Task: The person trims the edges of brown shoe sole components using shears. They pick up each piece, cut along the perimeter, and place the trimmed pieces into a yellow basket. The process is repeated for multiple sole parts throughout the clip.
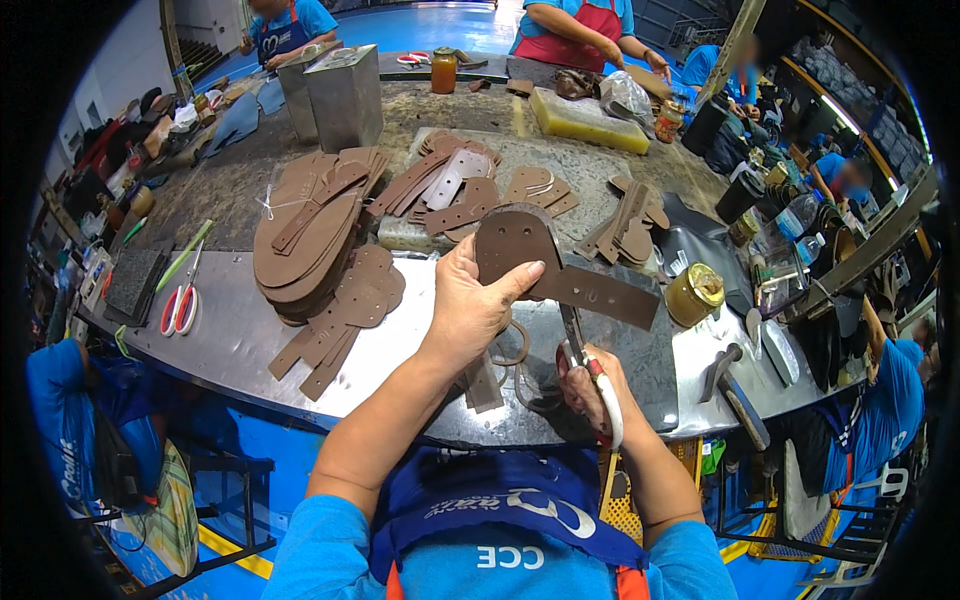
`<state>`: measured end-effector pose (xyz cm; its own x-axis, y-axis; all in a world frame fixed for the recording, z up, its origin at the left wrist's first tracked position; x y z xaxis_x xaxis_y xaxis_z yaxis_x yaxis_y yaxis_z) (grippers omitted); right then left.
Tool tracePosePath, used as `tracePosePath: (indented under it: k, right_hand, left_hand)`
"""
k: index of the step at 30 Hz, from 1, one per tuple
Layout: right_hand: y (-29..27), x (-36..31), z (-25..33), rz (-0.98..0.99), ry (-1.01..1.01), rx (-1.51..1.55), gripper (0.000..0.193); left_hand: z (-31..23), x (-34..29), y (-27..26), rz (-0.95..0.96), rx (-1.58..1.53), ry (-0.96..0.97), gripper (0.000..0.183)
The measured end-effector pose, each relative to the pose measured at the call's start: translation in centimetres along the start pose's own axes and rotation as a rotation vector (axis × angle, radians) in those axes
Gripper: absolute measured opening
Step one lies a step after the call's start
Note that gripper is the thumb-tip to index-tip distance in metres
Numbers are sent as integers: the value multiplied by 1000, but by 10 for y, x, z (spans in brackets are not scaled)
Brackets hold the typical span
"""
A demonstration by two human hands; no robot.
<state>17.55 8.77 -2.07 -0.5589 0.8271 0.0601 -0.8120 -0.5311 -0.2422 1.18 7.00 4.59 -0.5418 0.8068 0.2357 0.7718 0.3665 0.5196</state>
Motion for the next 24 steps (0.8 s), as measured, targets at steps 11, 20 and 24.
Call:
tracePosePath:
  k: [11, 20, 24]
  right_hand:
    - [-7, 5, 17, -43, -219, -197, 41]
    - [-3, 10, 7, -49, -154, -101, 64]
    - [-7, 5, 14, -52, -211, -258, 53]
  left_hand:
    - [4, -7, 0, 18, 54, -24, 14]
    - [6, -12, 3, 42, 86, -43, 16]
    - [5, -11, 3, 46, 122, -16, 18]
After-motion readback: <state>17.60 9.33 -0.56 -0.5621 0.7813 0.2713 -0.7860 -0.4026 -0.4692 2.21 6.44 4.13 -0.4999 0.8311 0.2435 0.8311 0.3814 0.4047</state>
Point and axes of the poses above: each hand's wrist, its own x-axis towards the middle knuckle, its own y-axis out of the palm, z = x × y, the point moved 6 cm from there along x, towards the middle knuckle, and after that the axes turned 12 degrees about -z, right-handed, at the moved point
